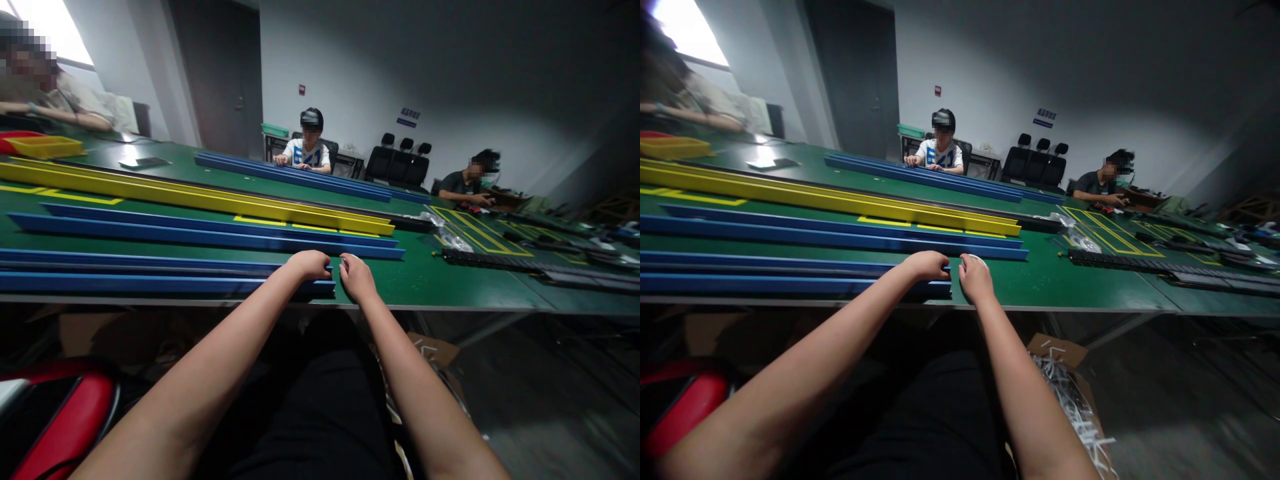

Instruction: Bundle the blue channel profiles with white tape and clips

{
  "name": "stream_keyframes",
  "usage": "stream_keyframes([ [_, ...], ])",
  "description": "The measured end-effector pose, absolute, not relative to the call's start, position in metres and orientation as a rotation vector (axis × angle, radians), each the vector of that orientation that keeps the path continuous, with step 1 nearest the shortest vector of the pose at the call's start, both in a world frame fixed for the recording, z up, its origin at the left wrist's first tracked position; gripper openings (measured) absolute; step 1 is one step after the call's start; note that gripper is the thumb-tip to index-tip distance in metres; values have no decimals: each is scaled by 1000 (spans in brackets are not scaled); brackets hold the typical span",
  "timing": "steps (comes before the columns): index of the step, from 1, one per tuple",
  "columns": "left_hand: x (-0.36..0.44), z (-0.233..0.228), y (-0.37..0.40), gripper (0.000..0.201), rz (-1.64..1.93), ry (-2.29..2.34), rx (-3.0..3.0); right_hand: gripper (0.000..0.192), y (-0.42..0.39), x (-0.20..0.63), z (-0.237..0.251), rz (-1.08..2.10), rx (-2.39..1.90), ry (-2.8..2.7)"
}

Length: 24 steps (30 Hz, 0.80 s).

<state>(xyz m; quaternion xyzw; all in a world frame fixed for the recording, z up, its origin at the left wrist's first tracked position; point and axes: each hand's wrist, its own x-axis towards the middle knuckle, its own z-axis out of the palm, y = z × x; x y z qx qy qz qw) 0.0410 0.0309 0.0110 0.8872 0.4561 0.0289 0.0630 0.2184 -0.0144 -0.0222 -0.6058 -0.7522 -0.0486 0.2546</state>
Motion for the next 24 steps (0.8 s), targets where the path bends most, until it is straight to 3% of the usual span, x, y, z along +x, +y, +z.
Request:
stream_keyframes([
  [24, 40, 10, 33, 34, 88, 1306, 2705, 33, -7, 223, -32, -191, -1684, -2026],
])
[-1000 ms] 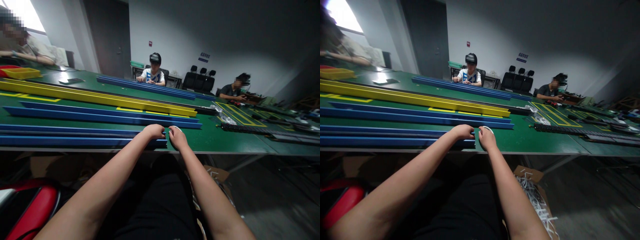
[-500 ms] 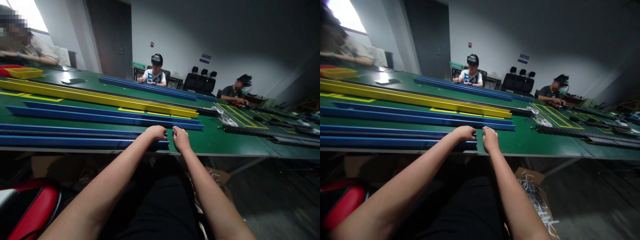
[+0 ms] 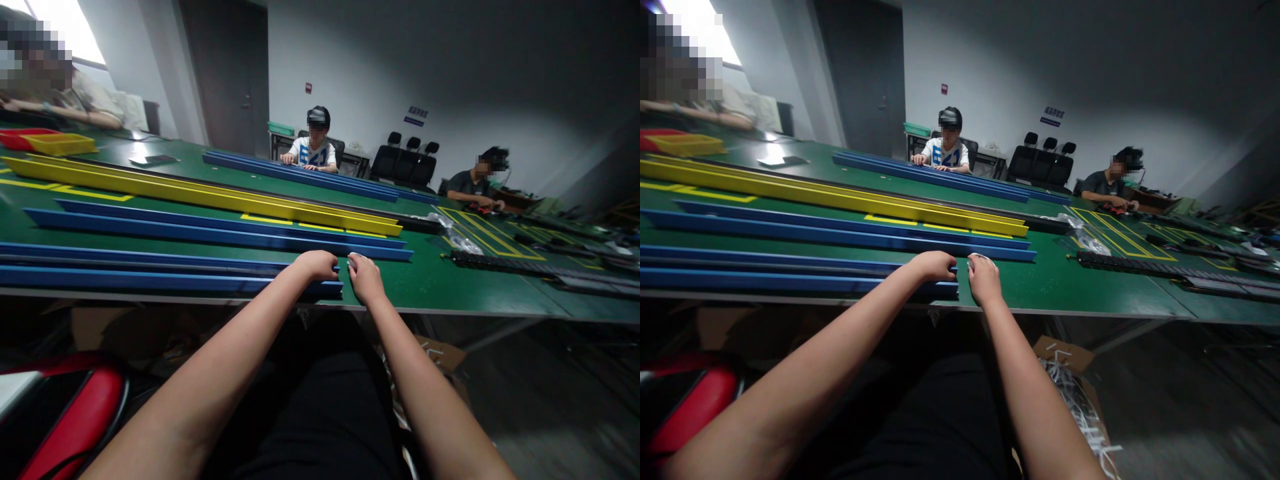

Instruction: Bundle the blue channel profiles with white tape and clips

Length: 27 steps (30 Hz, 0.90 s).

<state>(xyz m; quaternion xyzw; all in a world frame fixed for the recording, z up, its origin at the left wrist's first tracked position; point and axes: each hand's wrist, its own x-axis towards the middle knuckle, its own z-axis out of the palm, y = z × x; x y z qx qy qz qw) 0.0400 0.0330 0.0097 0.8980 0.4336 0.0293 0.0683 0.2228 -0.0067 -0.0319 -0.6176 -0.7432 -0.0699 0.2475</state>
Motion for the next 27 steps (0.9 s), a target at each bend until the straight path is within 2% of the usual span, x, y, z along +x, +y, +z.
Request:
stream_keyframes([
  [18, 40, 8, 34, 28, 144, 1266, 2744, 30, -1, 226, -37, -210, -1658, -2028],
  [27, 36, 9, 32, 32, 194, 1271, 2737, 31, -1, 225, -39, -205, -1695, -2045],
])
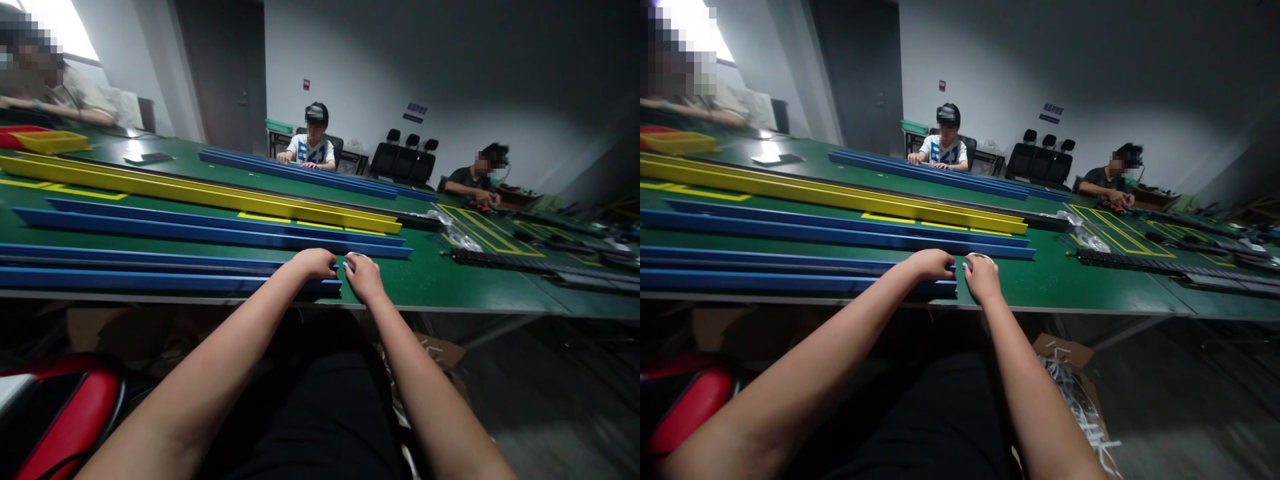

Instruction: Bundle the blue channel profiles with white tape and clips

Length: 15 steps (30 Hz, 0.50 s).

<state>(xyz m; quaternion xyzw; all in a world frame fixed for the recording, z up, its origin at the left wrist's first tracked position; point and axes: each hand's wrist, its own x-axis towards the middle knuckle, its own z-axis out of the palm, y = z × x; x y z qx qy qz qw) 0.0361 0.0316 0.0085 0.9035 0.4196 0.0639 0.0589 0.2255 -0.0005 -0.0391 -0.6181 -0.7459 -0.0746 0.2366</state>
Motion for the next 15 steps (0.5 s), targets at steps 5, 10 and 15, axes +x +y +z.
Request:
stream_keyframes([
  [5, 27, 11, 32, 26, 153, 1204, 2744, 32, -2, 226, -37, -197, -1692, -2058],
  [10, 7, 11, 27, 33, 161, 1302, 2691, 34, -3, 225, -35, -166, -1681, -2065],
  [15, -6, 12, 4, 49, 249, 1364, 2568, 36, -2, 225, -36, -125, -1676, -2081],
])
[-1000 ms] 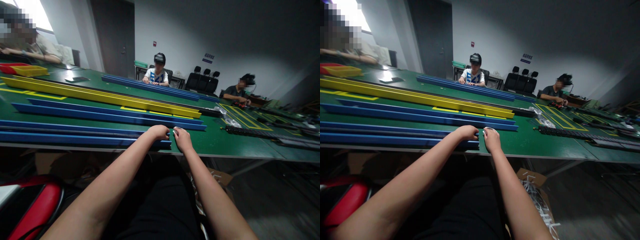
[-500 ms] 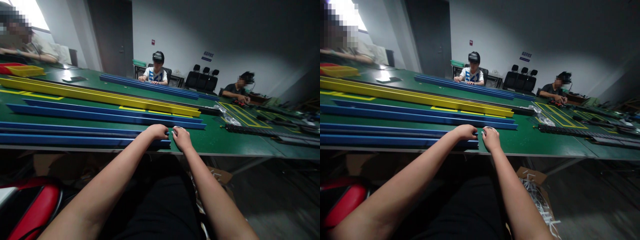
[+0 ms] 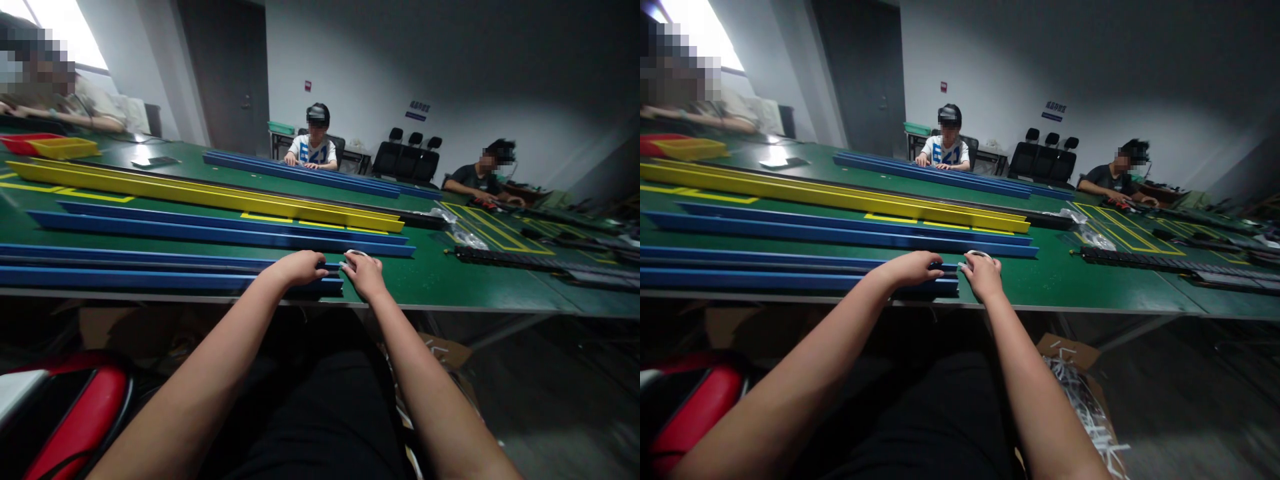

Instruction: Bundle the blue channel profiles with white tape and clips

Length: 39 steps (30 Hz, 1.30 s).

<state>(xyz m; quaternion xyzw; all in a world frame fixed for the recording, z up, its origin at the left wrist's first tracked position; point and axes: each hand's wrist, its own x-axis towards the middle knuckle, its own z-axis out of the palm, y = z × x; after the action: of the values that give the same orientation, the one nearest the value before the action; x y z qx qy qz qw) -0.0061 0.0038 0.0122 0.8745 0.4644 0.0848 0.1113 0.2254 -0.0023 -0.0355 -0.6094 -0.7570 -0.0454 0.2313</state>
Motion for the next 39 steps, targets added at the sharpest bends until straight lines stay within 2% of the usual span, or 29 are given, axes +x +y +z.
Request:
stream_keyframes([
  [4, -11, 16, -18, 66, 312, 1438, 2587, 39, -2, 225, -35, -81, -1686, -2088],
  [9, -32, 15, -27, 84, 227, 1389, 2686, 46, -4, 223, -34, -69, -1736, -2033],
  [13, -58, 11, -26, 90, 204, 1485, 2685, 49, -5, 221, -33, -57, -1760, -2016],
  [16, -73, 11, -31, 82, 383, 1467, 2702, 39, -7, 220, -31, -83, -1768, -2007],
  [19, -78, 10, -41, 55, 582, 1353, 2796, 31, -9, 220, -30, -117, -1760, -1999],
  [21, -77, 8, -47, 38, 543, 1333, 2839, 30, -10, 219, -29, -126, -1757, -2001],
  [23, -75, 6, -49, 30, 413, 1390, 2832, 29, -10, 219, -30, -127, -1758, -2004],
  [28, -73, 3, -47, 28, 259, 1489, 2830, 29, -9, 220, -32, -135, -1774, -2009],
  [39, -75, 3, -49, 30, 333, 1497, 2849, 25, -7, 222, -32, -118, -1774, -2000],
])
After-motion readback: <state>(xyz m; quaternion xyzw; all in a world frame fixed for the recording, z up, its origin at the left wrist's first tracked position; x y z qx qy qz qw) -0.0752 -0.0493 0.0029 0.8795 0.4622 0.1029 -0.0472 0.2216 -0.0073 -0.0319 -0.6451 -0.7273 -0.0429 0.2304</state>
